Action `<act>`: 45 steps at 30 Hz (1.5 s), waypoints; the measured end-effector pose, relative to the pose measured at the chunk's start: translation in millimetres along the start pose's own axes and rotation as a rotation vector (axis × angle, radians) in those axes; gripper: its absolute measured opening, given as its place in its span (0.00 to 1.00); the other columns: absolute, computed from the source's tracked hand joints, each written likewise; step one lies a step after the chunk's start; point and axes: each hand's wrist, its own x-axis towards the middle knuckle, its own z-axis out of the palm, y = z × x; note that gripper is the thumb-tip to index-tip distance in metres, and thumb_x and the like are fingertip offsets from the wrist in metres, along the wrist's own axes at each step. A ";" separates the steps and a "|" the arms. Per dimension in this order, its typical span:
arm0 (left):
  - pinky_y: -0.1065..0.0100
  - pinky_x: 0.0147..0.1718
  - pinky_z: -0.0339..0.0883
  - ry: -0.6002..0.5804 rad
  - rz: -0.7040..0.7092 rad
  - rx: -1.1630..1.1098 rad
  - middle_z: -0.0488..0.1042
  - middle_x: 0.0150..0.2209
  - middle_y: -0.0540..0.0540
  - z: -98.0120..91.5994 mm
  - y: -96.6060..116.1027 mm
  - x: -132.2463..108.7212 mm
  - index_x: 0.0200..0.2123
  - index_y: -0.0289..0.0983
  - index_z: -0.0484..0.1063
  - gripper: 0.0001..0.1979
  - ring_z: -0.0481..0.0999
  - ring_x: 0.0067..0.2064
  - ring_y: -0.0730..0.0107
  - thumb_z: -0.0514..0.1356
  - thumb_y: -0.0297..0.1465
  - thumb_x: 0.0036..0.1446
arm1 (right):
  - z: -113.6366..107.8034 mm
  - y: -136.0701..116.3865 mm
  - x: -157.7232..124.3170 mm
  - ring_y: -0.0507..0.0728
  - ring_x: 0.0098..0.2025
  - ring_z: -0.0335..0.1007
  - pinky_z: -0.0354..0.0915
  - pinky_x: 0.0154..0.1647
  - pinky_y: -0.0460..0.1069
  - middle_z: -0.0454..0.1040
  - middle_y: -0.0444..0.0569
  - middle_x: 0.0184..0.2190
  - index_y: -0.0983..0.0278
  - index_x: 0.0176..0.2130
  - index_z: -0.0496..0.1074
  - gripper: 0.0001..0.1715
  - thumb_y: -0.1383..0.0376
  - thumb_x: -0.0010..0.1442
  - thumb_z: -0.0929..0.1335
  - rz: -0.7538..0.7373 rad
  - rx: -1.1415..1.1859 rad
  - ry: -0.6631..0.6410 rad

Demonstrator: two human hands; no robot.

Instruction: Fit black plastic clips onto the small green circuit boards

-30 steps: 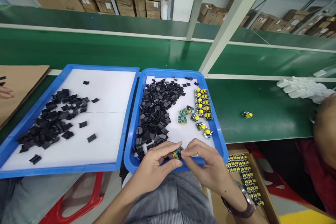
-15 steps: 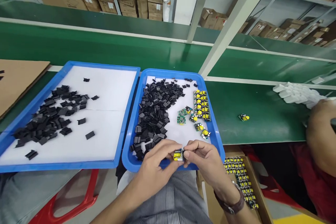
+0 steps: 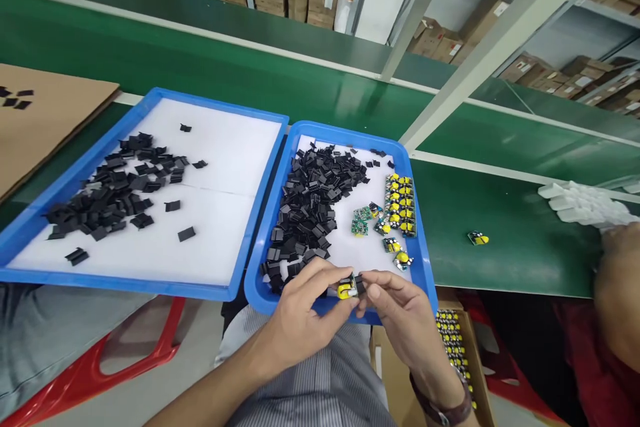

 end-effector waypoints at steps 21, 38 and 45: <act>0.66 0.43 0.78 0.026 0.093 -0.113 0.77 0.43 0.44 -3.6 -7.3 2.9 0.58 0.40 0.77 0.23 0.81 0.43 0.67 0.66 0.19 0.61 | 7.5 -11.0 6.1 0.49 0.19 0.73 0.74 0.22 0.43 0.79 0.43 0.19 0.63 0.34 0.84 0.10 0.62 0.53 0.83 0.152 0.087 -0.059; 0.65 0.49 0.78 0.076 0.045 -0.138 0.78 0.51 0.43 -7.7 -7.4 -1.7 0.55 0.42 0.78 0.22 0.81 0.51 0.65 0.64 0.18 0.61 | 27.6 -1.6 -0.2 0.50 0.28 0.81 0.78 0.34 0.44 0.77 0.41 0.30 0.59 0.37 0.84 0.04 0.69 0.63 0.77 -0.221 -0.034 -0.010; 0.66 0.46 0.80 0.049 -0.012 -0.212 0.79 0.50 0.43 -7.0 -8.8 -0.9 0.53 0.43 0.79 0.23 0.82 0.50 0.64 0.67 0.17 0.57 | 28.4 -4.8 -4.0 0.48 0.28 0.78 0.75 0.31 0.43 0.76 0.42 0.31 0.59 0.39 0.84 0.05 0.69 0.63 0.77 -0.294 -0.070 -0.030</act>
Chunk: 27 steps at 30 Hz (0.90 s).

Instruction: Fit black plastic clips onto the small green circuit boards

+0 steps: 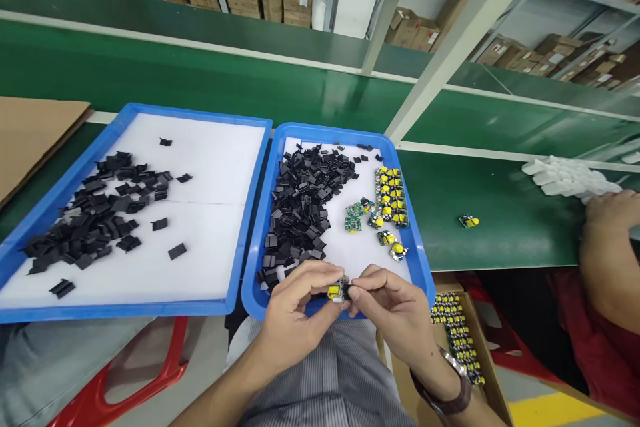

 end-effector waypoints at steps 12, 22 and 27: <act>0.62 0.50 0.80 -0.070 0.131 0.057 0.81 0.50 0.42 -3.4 -5.2 0.2 0.56 0.43 0.79 0.26 0.83 0.51 0.62 0.66 0.14 0.58 | -12.1 -5.7 0.1 0.50 0.30 0.75 0.73 0.31 0.45 0.75 0.43 0.30 0.60 0.38 0.82 0.03 0.68 0.64 0.74 -0.016 -0.239 -0.080; 0.64 0.43 0.79 -0.054 0.015 0.146 0.77 0.46 0.43 2.8 2.5 2.9 0.58 0.43 0.77 0.23 0.80 0.45 0.65 0.64 0.19 0.62 | -9.2 0.1 10.1 0.52 0.27 0.78 0.77 0.32 0.48 0.79 0.44 0.27 0.62 0.39 0.83 0.07 0.60 0.62 0.77 0.167 -0.030 -0.050; 0.69 0.38 0.80 0.004 -0.046 0.107 0.75 0.45 0.44 6.0 3.2 2.5 0.57 0.43 0.76 0.22 0.80 0.43 0.66 0.67 0.23 0.61 | -9.8 2.6 2.3 0.56 0.41 0.80 0.79 0.43 0.50 0.82 0.48 0.40 0.55 0.47 0.85 0.11 0.61 0.63 0.77 0.047 -0.095 -0.017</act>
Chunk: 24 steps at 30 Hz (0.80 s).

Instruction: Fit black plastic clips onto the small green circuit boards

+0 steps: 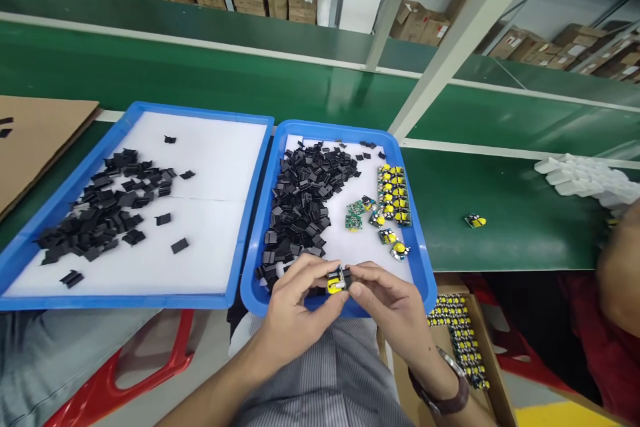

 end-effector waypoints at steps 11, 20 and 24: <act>0.69 0.41 0.76 0.048 0.083 0.113 0.77 0.44 0.46 -1.0 -2.2 -5.6 0.57 0.41 0.76 0.23 0.78 0.42 0.70 0.66 0.19 0.60 | 3.2 7.7 -17.8 0.58 0.45 0.75 0.76 0.42 0.52 0.78 0.50 0.45 0.50 0.59 0.78 0.24 0.70 0.67 0.73 -0.213 -0.336 -0.010; 0.66 0.41 0.77 0.100 0.137 0.112 0.78 0.43 0.45 1.5 -3.1 -3.6 0.53 0.41 0.77 0.21 0.80 0.43 0.66 0.67 0.19 0.58 | 6.7 9.2 -15.3 0.59 0.47 0.74 0.75 0.46 0.55 0.77 0.51 0.44 0.48 0.59 0.78 0.24 0.69 0.69 0.71 -0.233 -0.314 -0.064; 0.67 0.39 0.77 0.073 0.167 0.142 0.78 0.42 0.46 0.3 -1.7 -2.7 0.52 0.41 0.76 0.19 0.80 0.41 0.67 0.67 0.21 0.59 | 7.2 12.3 -16.7 0.59 0.47 0.76 0.75 0.47 0.55 0.78 0.50 0.44 0.49 0.57 0.79 0.23 0.70 0.67 0.73 -0.250 -0.308 -0.028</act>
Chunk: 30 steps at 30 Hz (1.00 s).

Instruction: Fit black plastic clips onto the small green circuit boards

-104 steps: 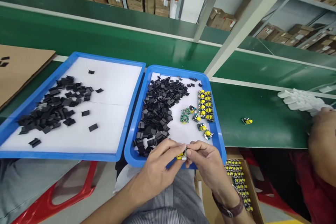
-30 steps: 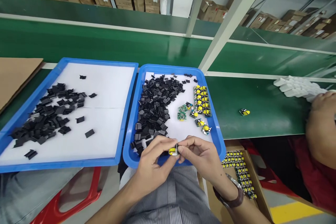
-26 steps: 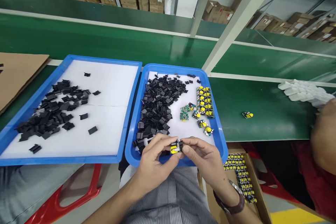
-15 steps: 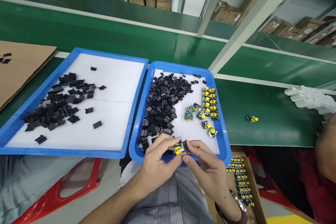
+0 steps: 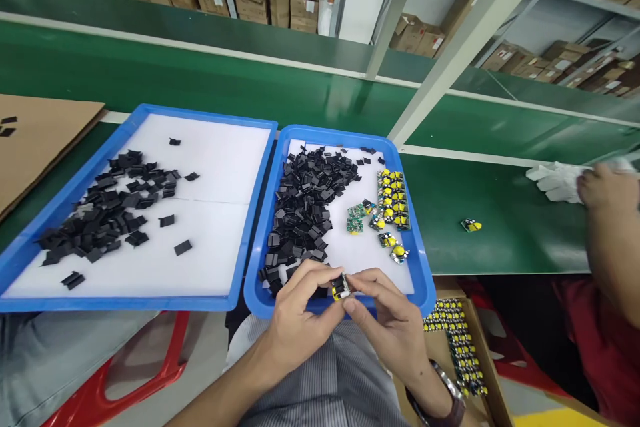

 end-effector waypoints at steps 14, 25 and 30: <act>0.51 0.54 0.77 -0.472 0.318 0.532 0.77 0.57 0.39 -15.1 -2.5 61.8 0.63 0.41 0.70 0.21 0.78 0.58 0.47 0.60 0.34 0.69 | -151.6 56.3 51.0 0.63 0.46 0.75 0.71 0.52 0.60 0.79 0.56 0.41 0.63 0.37 0.78 0.17 0.55 0.70 0.65 -0.034 -0.745 0.503; 0.51 0.52 0.76 -0.610 0.278 0.725 0.79 0.49 0.37 5.0 -20.6 122.8 0.53 0.39 0.76 0.17 0.80 0.53 0.46 0.66 0.23 0.61 | -251.3 104.5 87.3 0.79 0.63 0.60 0.59 0.58 0.77 0.67 0.74 0.60 0.68 0.57 0.73 0.45 0.34 0.62 0.64 0.038 -1.061 0.632; 0.55 0.45 0.80 -0.671 0.234 0.744 0.78 0.44 0.38 25.4 -27.1 134.4 0.52 0.37 0.78 0.20 0.82 0.46 0.51 0.61 0.16 0.60 | -217.6 69.7 101.4 0.73 0.65 0.63 0.58 0.66 0.73 0.72 0.67 0.59 0.64 0.58 0.74 0.35 0.41 0.69 0.63 -0.095 -0.998 0.490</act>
